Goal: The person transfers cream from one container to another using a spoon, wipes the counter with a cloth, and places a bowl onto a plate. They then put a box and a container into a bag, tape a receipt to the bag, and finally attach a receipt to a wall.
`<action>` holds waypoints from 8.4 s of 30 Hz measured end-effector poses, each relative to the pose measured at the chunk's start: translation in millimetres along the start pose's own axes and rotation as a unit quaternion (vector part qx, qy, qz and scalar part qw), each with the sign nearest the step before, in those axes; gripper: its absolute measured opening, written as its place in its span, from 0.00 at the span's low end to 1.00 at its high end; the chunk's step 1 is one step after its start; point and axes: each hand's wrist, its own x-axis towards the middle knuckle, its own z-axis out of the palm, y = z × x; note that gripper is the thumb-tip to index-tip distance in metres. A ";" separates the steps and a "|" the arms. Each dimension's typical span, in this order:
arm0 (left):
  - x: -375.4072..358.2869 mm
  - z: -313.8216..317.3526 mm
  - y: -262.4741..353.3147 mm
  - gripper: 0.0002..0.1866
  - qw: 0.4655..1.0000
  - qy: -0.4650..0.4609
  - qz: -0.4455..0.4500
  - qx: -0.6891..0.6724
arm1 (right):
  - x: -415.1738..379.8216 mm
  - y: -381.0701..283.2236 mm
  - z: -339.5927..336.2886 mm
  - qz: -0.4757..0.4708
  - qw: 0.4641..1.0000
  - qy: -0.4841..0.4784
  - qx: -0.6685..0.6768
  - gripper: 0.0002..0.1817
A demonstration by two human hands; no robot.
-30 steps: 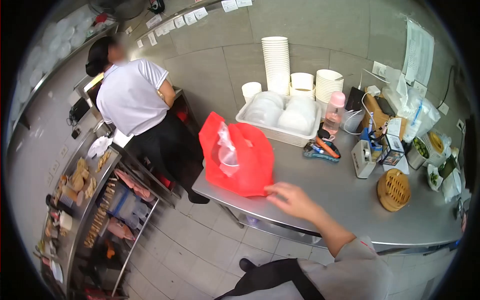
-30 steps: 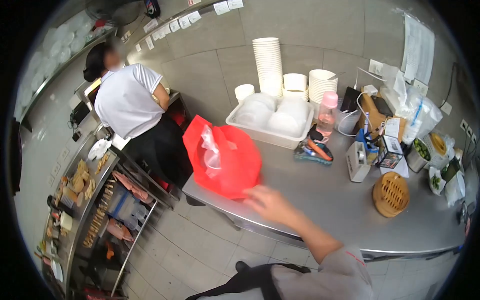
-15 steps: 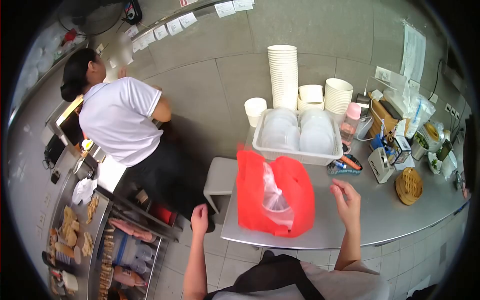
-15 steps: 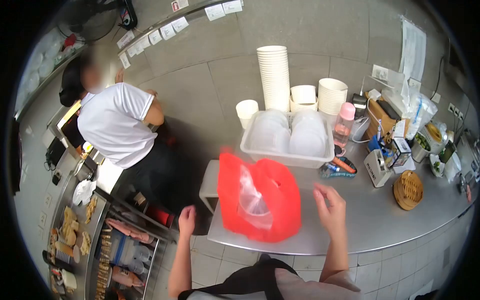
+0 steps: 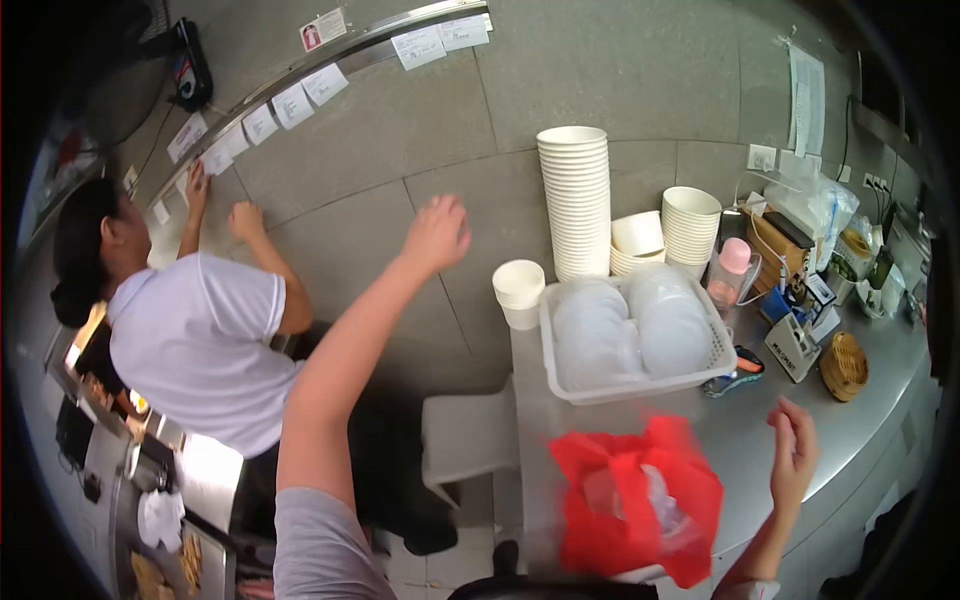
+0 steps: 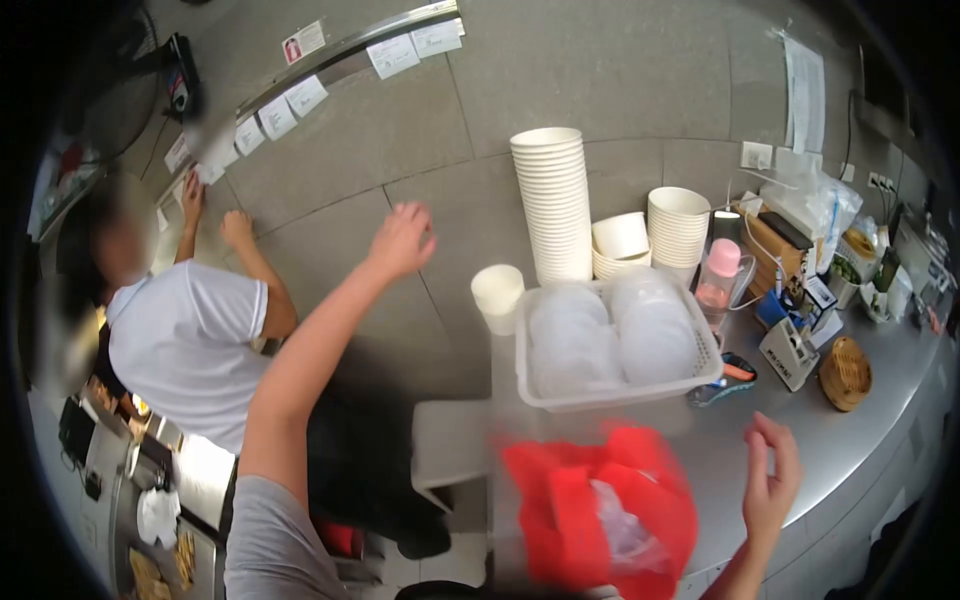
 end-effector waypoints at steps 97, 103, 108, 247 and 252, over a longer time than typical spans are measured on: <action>-135.0 -77.2 584.5 0.12 0.593 -0.107 -0.209 -0.770 | -97.8 161.3 -194.9 0.239 0.967 -0.032 0.088 0.11; -106.1 -64.7 586.1 0.11 0.696 -0.084 -0.186 -0.688 | 1.2 249.0 -154.3 0.150 0.988 -0.023 0.017 0.16; -120.3 -65.7 575.8 0.10 0.741 -0.041 -0.263 -0.617 | 112.2 340.6 -98.0 0.032 0.993 -0.023 -0.114 0.23; -144.9 -148.5 379.2 0.15 0.759 -0.183 -0.430 -0.453 | 13.3 70.4 17.4 0.129 0.792 -0.303 0.514 0.19; -139.3 -123.1 385.3 0.15 0.839 -0.187 -0.377 -0.345 | 5.3 65.9 10.5 0.118 0.783 -0.282 0.541 0.19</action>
